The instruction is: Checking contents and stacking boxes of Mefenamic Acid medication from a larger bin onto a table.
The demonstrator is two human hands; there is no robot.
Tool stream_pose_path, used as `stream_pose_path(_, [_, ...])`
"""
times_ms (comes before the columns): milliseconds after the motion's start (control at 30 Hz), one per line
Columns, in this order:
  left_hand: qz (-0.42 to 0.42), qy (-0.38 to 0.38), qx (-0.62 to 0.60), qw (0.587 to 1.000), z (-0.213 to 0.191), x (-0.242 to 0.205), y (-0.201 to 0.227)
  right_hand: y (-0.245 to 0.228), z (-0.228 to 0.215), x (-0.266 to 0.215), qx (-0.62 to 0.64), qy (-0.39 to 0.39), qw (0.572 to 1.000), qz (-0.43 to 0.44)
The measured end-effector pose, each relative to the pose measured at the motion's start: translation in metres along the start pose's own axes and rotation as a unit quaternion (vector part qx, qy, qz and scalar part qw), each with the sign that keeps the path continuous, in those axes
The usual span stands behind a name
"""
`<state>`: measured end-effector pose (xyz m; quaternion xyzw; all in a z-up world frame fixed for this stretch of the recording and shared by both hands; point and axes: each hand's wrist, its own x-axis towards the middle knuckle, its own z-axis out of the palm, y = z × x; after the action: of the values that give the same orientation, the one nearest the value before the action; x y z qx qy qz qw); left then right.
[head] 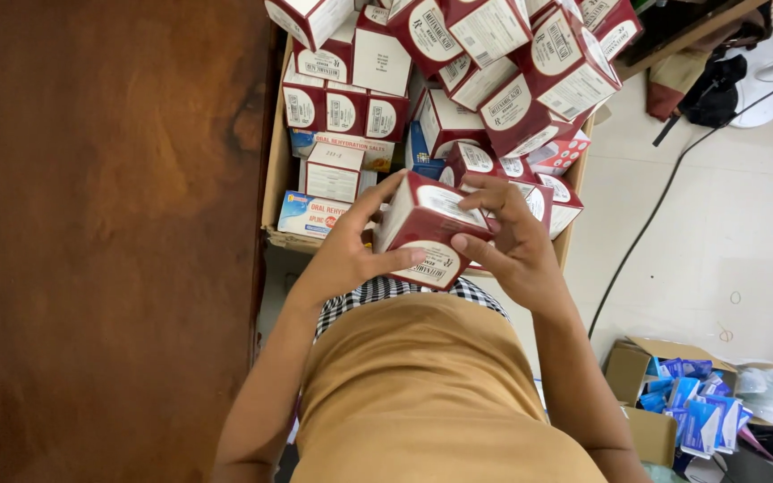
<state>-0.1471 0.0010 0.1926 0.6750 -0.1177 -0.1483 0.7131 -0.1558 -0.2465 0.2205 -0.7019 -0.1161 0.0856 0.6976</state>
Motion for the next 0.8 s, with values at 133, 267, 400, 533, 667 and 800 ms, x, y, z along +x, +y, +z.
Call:
stream_pose_path(133, [-0.006,0.008,0.034,0.999,0.006,0.004,0.010,-0.021,0.000,0.003,-0.181,-0.004,0.981,-0.062])
stream_pose_path(267, [-0.046,0.037,0.009,0.998,0.012,0.007,0.009,0.003,-0.013,-0.004,-0.101,-0.008,0.994,-0.026])
stream_pose_path(400, [-0.062,0.073,-0.031,0.995,0.008,0.015,0.015,0.033,-0.021,-0.017,0.064,0.009,0.997,0.048])
stream_pose_path(533, [-0.047,0.086,-0.058,0.993,0.001,0.021,0.026,0.009,-0.004,-0.012,0.163,0.028,0.982,0.087])
stream_pose_path(667, [-0.023,0.064,-0.053,0.996,0.000,0.035,0.035,0.003,0.001,-0.019,0.251,0.042,0.956,0.148])
stream_pose_path(800, [-0.072,0.009,-0.005,0.997,-0.003,0.058,0.045,0.012,-0.003,-0.033,0.273,0.026,0.946,0.171])
